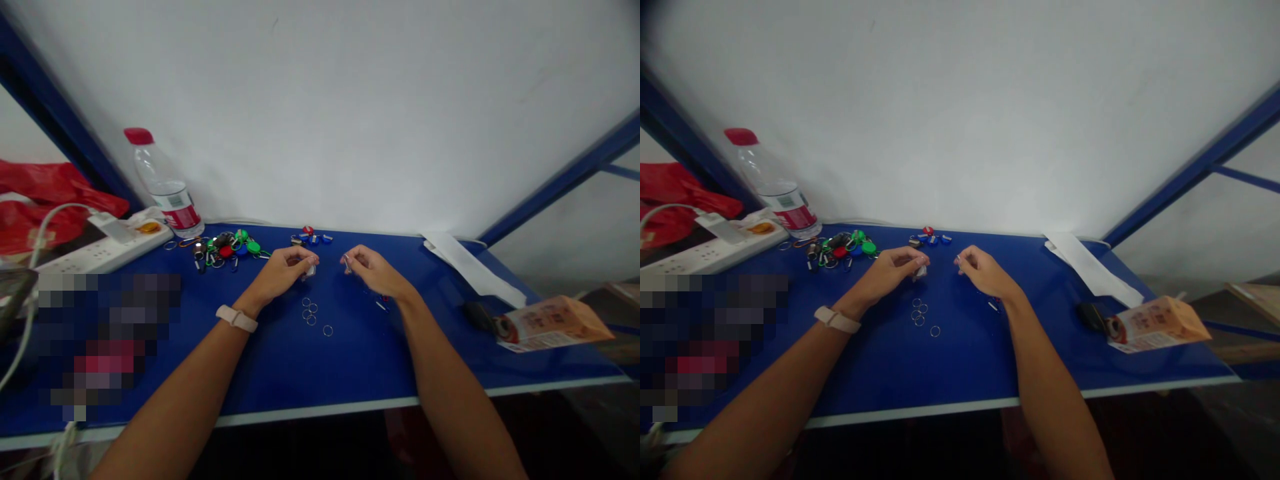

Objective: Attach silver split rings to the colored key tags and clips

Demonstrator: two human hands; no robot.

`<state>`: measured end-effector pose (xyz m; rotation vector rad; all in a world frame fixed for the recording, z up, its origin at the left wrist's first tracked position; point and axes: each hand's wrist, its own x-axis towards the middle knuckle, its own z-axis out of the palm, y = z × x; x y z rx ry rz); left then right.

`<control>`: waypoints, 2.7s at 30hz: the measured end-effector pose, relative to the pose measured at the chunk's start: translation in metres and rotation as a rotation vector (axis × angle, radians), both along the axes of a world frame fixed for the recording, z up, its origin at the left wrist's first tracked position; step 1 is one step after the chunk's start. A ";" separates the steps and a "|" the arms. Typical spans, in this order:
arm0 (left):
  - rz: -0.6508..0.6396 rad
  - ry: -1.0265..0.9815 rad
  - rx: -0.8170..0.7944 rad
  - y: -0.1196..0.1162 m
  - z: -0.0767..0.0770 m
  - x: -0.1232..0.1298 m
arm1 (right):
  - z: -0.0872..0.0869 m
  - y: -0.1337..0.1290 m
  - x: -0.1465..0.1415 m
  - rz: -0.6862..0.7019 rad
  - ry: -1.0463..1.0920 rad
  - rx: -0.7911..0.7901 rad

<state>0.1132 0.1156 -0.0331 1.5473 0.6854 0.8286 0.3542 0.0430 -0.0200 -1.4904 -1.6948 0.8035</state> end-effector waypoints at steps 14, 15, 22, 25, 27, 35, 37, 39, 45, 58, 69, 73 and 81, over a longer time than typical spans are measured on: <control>-0.132 0.040 -0.032 -0.003 0.001 -0.001 | -0.017 0.004 -0.050 0.123 0.330 0.004; -0.136 0.043 -0.039 -0.003 0.001 -0.001 | -0.017 0.004 -0.051 0.119 0.331 0.006; -0.156 0.130 -0.023 -0.002 0.002 -0.003 | -0.015 0.002 -0.054 0.085 0.241 0.028; -0.146 0.144 -0.016 -0.001 0.001 -0.003 | -0.011 -0.001 -0.053 0.085 0.005 0.098; -0.129 0.136 -0.010 0.000 0.001 -0.004 | -0.007 -0.004 -0.051 0.118 -0.145 0.128; -0.093 0.115 -0.044 0.001 -0.002 -0.003 | -0.004 -0.007 -0.053 0.123 -0.616 0.101; -0.089 0.104 -0.047 0.002 -0.003 -0.002 | -0.003 -0.007 -0.057 0.104 -0.754 0.064; -0.088 0.090 -0.051 0.002 -0.004 -0.003 | -0.001 -0.007 -0.061 0.091 -0.857 0.032; -0.078 0.080 -0.054 0.003 -0.003 -0.004 | 0.004 -0.009 -0.069 0.067 -0.938 -0.022; -0.021 0.158 0.038 0.000 -0.001 -0.004 | -0.006 -0.004 -0.066 -0.024 -0.846 0.023; -0.001 0.016 0.006 0.001 -0.005 0.000 | -0.018 0.002 -0.065 -0.021 -0.508 0.132; -0.040 -0.053 -0.044 -0.001 -0.001 0.000 | -0.016 0.001 -0.065 0.055 -0.315 0.119; -0.056 -0.052 -0.073 -0.003 0.004 -0.003 | -0.012 -0.004 -0.063 0.107 -0.434 0.108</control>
